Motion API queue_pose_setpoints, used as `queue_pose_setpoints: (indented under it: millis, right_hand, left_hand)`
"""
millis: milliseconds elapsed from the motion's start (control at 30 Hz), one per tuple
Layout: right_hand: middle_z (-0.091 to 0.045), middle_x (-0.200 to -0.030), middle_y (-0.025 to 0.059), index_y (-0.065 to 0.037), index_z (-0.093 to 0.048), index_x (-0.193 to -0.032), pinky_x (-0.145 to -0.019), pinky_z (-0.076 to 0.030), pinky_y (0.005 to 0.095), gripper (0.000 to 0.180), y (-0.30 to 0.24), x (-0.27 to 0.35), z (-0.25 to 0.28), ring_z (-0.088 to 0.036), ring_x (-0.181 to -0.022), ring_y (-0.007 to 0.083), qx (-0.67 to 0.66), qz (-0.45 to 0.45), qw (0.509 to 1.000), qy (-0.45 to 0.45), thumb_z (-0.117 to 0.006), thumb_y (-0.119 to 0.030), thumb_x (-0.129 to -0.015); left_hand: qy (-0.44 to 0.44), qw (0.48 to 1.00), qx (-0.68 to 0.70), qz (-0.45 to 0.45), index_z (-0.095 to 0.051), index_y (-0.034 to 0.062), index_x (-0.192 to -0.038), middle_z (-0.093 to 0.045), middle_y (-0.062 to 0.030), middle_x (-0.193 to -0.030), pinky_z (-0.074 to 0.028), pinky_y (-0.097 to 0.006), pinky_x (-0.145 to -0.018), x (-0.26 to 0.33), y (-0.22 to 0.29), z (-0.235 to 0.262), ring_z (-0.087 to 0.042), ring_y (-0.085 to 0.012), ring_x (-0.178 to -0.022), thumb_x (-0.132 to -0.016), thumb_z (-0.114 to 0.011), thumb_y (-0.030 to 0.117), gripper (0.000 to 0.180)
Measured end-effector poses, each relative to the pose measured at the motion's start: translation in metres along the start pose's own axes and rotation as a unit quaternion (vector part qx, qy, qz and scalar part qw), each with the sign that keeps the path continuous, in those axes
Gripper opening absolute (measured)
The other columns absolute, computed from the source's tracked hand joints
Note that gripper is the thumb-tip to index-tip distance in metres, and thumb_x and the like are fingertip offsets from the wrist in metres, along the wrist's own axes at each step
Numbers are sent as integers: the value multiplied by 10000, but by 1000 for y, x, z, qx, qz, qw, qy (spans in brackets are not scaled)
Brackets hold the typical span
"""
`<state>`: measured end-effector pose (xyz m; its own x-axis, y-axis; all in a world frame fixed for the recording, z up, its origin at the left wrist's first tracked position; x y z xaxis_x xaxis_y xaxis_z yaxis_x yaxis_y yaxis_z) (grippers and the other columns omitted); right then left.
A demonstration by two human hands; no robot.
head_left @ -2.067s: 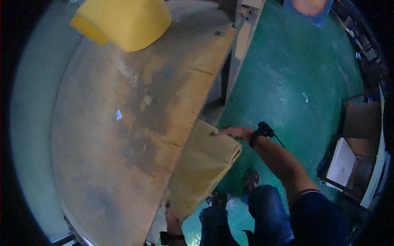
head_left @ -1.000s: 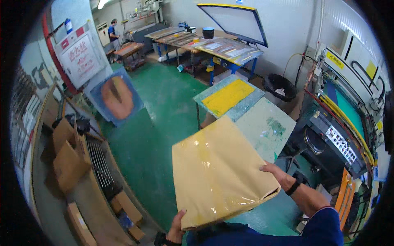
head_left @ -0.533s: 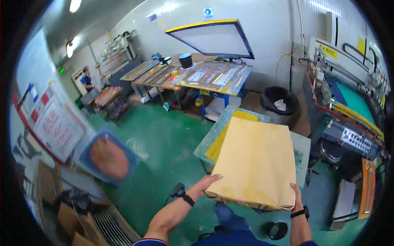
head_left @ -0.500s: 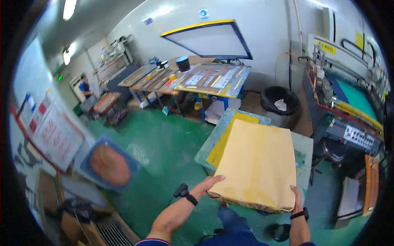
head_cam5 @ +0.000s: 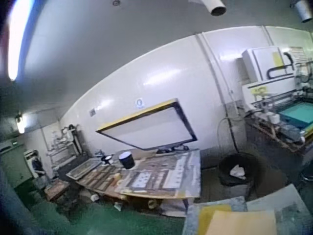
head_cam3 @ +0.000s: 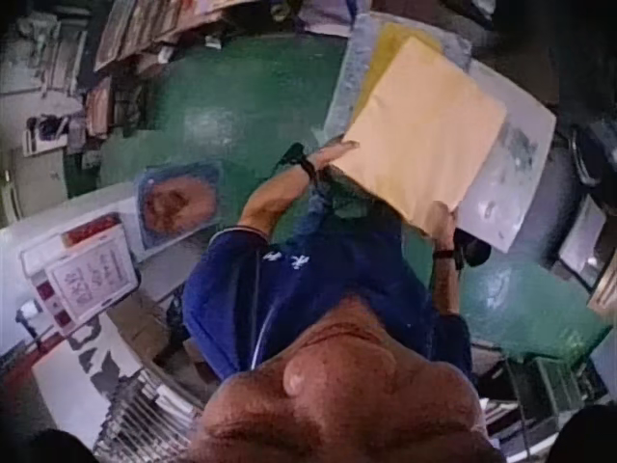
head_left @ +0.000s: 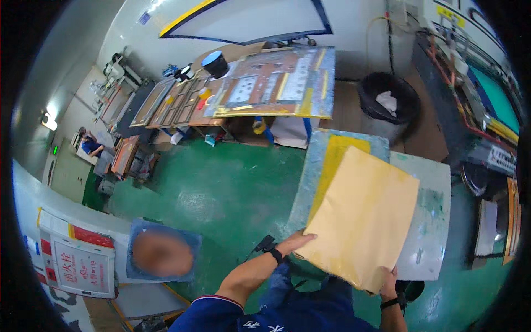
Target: Operating a screen printing machine, cleaning ink, and opening a package.
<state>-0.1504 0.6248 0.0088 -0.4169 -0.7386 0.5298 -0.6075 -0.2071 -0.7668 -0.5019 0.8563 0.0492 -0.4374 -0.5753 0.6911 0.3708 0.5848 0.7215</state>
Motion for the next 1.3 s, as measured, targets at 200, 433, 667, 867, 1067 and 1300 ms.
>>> queue_pose_setpoints:
  millis: [200, 433, 667, 867, 1067, 1300]
  right_hand:
    - [-579, -1058, 123, 22, -450, -1259, -785, -494, 358, 471, 59, -41, -17, -575, -889, 200, -130, 114, 979, -104, -573, -12, -805]
    - [-530, -1175, 232, 83, -358, -1339, -961, -409, 356, 712, 64, -22, -199, -518, -1079, 317, 490, 129, 853, 122, -675, -132, -739]
    - [-473, -1257, 250, 73, -349, -1345, -989, -390, 409, 929, 85, -61, -297, -459, -1185, 338, 684, 0, 695, 220, -787, -301, -617]
    - [-448, -1256, 256, 67, -380, -1311, -1014, -366, 443, 951, 49, -42, -326, -427, -1185, 398, 673, -7, 673, 307, -785, -389, -581]
    - [-576, -1060, 260, 62, -548, -1073, -892, -454, 455, 635, 42, -45, -327, -538, -1047, 383, 647, -18, 697, 308, -720, -310, -588]
    - [-611, -960, 258, 70, -591, -947, -832, -471, 444, 477, 50, -62, -318, -585, -940, 385, 655, 23, 719, 232, -689, -280, -638]
  left_hand:
    - [-55, 945, -307, -98, -598, 85, -1168, -623, -230, -1106, -469, -401, -867, -39, -5, 89, -601, -344, -1033, -789, -578, 525, 580]
    - [-42, 932, -339, -119, -581, 22, -1180, -651, -231, -943, -502, -425, -793, -15, -11, 217, -630, -349, -924, -790, -626, 371, 525]
    - [72, 921, -382, 31, -601, 5, -1124, -657, -164, -937, -479, -390, -753, 19, -82, 402, -614, -311, -855, -822, -622, 346, 457]
    - [176, 949, -250, 82, -612, 39, -1177, -664, -156, -1053, -485, -362, -843, 79, -108, 475, -630, -281, -961, -794, -610, 317, 473]
    - [183, 928, -307, 103, -603, 52, -1197, -668, -153, -1042, -486, -351, -844, 104, -106, 474, -632, -280, -953, -777, -610, 327, 502]
    - [139, 945, -260, 145, -598, 63, -1206, -662, -182, -1042, -492, -369, -844, 85, -141, 488, -633, -306, -968, -769, -609, 340, 518]
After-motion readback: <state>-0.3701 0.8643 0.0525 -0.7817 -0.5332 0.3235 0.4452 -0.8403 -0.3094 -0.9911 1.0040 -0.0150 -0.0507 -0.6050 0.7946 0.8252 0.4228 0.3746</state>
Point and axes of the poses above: each hand's wrist, its own x-axis away from the middle knuckle, its own z-axis out of the back of the hand, y = z × x, the point moved 8 cm from there along -x, towards the middle knuckle
